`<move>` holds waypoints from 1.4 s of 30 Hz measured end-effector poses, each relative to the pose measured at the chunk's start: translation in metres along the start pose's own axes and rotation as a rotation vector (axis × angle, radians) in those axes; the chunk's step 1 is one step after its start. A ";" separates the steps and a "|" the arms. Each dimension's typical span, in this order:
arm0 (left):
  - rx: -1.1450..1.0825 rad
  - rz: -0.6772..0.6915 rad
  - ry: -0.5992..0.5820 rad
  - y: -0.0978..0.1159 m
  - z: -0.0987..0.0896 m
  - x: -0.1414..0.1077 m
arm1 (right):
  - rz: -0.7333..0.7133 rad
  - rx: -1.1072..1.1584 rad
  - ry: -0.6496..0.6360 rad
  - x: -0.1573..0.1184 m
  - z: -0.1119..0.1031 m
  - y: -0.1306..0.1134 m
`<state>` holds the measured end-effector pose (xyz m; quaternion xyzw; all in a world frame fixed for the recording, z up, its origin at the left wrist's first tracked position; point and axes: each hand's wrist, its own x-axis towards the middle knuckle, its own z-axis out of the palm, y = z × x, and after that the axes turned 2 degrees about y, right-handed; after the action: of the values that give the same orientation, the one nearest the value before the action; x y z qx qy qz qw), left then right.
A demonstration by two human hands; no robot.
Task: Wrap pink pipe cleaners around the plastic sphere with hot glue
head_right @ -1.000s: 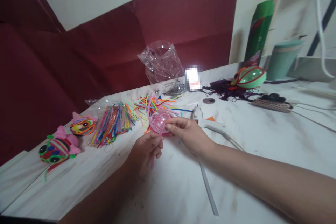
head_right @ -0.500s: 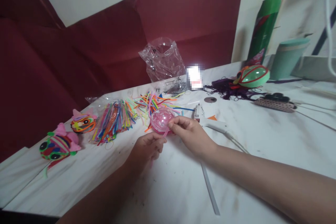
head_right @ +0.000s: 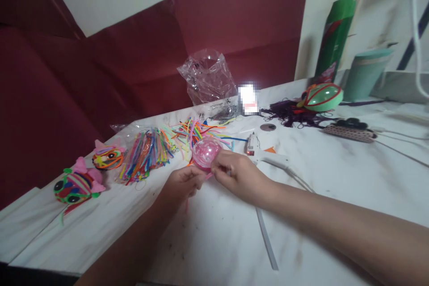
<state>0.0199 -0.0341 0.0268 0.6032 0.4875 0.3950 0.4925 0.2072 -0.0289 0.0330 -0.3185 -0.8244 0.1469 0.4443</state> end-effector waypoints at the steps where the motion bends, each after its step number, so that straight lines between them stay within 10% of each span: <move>1: 0.076 0.033 0.022 -0.001 -0.001 -0.001 | -0.059 -0.047 -0.040 -0.001 0.001 0.002; 9: 0.697 0.568 0.065 -0.013 0.004 -0.006 | -0.343 -0.408 -0.391 -0.009 0.007 0.017; 17: -0.098 0.084 0.247 -0.004 0.004 0.001 | 0.361 0.294 -0.002 0.003 0.003 0.008; 24: -0.093 -0.037 0.131 -0.004 0.015 -0.003 | 0.459 0.529 0.096 -0.004 0.020 0.005; 29: 0.115 0.102 0.129 -0.002 0.011 -0.005 | 0.274 0.220 0.024 -0.005 0.012 0.006; 35: 0.720 0.603 0.176 -0.007 0.005 -0.010 | -0.241 -0.282 -0.266 -0.006 0.002 0.006; 42: 0.851 0.749 0.073 -0.014 0.013 -0.013 | -0.334 -0.435 -0.479 -0.012 0.003 0.006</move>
<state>0.0267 -0.0492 0.0100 0.8662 0.3732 0.3320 0.0150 0.2122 -0.0322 0.0200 -0.2227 -0.9578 -0.0360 0.1782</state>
